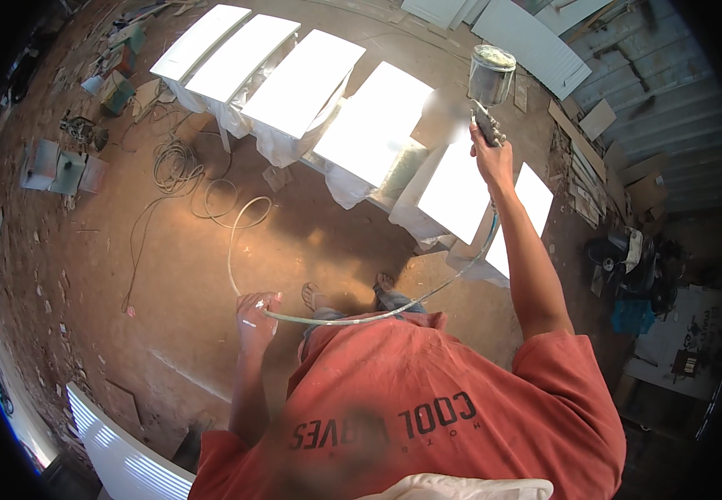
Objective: The person uses a spray gun to apply white paint to several furniture panels and a large slatted piece. The person then pauses to clean the nozzle with a cloth.
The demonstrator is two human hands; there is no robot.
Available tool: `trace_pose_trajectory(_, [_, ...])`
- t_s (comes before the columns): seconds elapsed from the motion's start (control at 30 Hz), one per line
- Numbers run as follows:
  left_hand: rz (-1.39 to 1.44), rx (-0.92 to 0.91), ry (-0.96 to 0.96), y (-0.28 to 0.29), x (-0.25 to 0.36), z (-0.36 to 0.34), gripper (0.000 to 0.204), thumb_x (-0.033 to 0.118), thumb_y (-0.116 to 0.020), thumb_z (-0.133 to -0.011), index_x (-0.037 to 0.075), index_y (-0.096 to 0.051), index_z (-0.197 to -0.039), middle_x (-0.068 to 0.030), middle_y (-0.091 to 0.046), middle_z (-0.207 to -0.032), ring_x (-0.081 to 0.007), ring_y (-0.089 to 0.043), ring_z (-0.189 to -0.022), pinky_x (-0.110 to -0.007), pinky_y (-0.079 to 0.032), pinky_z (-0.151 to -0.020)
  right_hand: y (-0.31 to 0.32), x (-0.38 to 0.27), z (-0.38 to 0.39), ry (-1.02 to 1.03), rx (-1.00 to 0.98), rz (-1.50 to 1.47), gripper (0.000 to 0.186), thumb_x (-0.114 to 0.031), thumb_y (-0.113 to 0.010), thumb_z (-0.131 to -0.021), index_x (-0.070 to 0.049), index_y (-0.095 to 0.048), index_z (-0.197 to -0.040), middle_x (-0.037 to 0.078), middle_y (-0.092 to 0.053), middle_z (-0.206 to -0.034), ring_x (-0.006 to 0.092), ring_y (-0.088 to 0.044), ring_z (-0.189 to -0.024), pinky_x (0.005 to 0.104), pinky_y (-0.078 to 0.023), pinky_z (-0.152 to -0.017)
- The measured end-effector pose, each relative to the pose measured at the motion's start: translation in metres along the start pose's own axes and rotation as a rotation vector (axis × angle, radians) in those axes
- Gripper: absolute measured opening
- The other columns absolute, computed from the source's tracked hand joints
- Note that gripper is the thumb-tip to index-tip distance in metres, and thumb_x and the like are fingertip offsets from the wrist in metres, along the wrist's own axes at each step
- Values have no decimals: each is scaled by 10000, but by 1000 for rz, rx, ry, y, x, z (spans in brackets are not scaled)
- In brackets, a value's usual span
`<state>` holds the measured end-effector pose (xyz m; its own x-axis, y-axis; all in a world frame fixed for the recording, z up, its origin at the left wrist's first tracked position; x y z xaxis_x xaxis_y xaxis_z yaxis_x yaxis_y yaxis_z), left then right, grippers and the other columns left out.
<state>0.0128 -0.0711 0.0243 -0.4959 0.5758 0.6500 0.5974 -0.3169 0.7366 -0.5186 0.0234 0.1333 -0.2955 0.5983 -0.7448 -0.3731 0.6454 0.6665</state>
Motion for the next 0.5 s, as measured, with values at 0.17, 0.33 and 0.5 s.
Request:
trace_pose_trajectory(0.17, [-9, 7, -4, 6, -6, -7, 136, 139, -688, -908, 53, -661, -806, -109, -684, -773, -314, -647, -751, -431, -461, -763, -18, -9, 51, -31, -172, -31, 428, -445, -671, -951, -32, -647, -843, -13, -521, -641, 96, -475, -606, 304, -401, -567])
trace_pose_trajectory(0.33, [-1, 26, -2, 12, -15, -12, 132, 138, -692, -905, 52, -661, -810, -110, -685, -772, -313, -650, -756, -432, -460, -766, -33, -16, 83, 0, -367, -68, 435, -458, -654, -960, -39, -646, -843, -5, -541, -647, 100, -478, -616, 300, -394, -578])
trace_pose_trajectory(0.5, [-11, 22, -17, 16, -20, -10, 127, 137, -695, -901, 56, -662, -811, -97, -695, -788, -304, -650, -757, -430, -457, -772, -47, -24, 60, 12, -345, -37, 462, -470, -655, -955, -32, -648, -809, 5, -549, -642, 112, -485, -615, 307, -399, -586])
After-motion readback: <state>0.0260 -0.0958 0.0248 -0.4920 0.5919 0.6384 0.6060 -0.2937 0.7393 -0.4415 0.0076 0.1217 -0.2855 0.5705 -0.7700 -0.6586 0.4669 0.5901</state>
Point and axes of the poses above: each hand's wrist, its own z-axis away from the middle knuckle, its own y-axis out of the back of the hand, x = y × z, the point moved 8 cm from there along -z, towards the middle knuckle
